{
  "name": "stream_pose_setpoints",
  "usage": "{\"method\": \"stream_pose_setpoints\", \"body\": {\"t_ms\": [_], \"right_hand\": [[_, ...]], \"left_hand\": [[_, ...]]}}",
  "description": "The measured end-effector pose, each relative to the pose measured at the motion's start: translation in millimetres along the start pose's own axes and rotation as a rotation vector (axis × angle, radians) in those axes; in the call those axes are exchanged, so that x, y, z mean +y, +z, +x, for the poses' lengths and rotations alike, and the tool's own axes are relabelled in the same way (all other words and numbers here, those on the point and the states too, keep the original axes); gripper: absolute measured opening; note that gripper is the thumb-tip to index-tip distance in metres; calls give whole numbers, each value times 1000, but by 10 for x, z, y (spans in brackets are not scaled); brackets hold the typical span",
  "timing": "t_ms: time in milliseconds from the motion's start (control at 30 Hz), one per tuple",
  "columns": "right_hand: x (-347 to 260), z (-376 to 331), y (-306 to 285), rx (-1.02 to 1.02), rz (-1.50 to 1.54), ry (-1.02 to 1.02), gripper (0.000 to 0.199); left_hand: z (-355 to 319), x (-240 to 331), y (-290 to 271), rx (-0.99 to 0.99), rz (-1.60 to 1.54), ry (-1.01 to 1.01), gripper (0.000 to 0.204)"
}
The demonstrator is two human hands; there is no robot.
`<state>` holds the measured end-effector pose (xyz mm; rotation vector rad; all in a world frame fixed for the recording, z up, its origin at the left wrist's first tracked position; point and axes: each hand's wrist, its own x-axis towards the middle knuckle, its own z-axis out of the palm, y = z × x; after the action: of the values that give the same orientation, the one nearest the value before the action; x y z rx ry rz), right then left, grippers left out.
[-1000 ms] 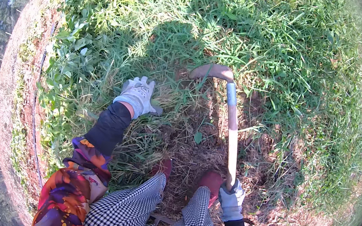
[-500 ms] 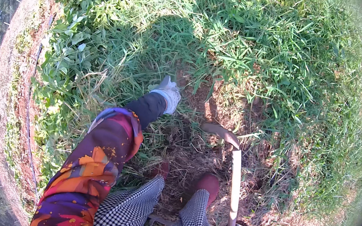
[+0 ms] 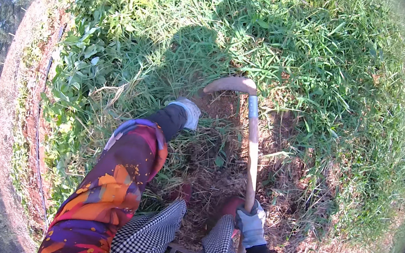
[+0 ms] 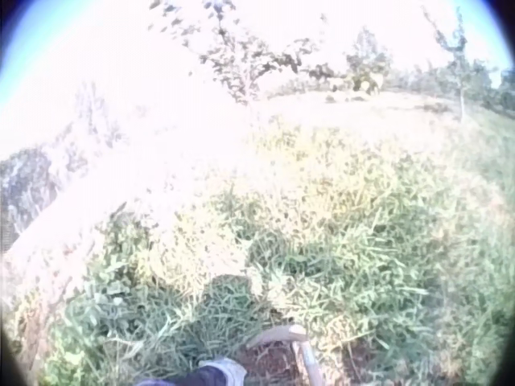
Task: The person uses a hoe to loosen soil and remove weeds from a grassy area. They repeatedly strike the ground, gather the uprooted vegetation by hand, and toss it aside.
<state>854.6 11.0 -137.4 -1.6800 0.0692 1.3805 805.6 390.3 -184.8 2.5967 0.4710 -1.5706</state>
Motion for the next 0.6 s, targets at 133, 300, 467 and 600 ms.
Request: {"method": "stream_pose_setpoints", "body": {"t_ms": [133, 300, 467, 600], "right_hand": [[286, 34, -111, 58, -188, -129, 25], [214, -23, -15, 47, -88, -5, 32], [270, 0, -109, 50, -304, -114, 42], [376, 29, -94, 74, -212, -65, 36]], "left_hand": [[-85, 80, 0, 121, 16, 46, 58], [-22, 25, -6, 74, -42, 6, 46], [-124, 209, -148, -78, 8, -53, 50], [-246, 170, -42, -23, -10, -48, 40]]}}
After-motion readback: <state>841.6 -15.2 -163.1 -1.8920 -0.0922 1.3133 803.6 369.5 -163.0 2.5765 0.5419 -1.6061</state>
